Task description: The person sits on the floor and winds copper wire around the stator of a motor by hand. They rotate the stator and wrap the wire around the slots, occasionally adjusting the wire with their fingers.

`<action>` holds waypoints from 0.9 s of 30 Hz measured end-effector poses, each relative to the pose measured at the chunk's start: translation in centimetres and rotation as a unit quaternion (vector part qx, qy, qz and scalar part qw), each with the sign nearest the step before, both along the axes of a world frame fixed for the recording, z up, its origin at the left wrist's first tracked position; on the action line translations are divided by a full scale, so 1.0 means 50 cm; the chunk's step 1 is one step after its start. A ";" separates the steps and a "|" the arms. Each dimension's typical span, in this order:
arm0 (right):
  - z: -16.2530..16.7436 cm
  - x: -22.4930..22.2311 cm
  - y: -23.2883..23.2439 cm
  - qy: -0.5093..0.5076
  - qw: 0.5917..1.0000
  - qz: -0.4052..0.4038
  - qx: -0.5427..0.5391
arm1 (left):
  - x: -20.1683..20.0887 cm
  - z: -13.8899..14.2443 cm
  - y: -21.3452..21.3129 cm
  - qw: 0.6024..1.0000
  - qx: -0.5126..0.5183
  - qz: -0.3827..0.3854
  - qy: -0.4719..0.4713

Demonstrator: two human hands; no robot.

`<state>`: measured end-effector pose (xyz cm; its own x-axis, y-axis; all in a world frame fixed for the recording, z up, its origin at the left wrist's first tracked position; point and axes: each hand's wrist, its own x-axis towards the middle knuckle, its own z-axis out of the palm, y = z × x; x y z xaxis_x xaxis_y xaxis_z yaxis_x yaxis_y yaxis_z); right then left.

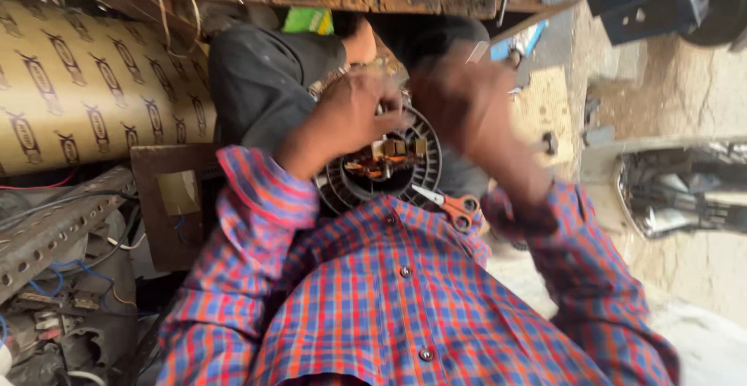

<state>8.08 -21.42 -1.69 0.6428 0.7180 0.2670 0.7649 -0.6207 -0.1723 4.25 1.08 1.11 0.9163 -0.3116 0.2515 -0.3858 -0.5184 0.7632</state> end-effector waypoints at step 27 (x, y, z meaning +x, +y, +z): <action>0.057 -0.039 -0.053 0.112 0.992 0.045 0.046 | -0.176 0.012 -0.031 0.915 0.219 0.081 -0.328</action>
<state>6.14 -24.05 1.17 0.6282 0.7541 0.1913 0.7521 -0.5257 -0.3975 -4.55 -0.48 1.71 0.6561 -0.3869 0.6479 -0.5773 -0.8103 0.1007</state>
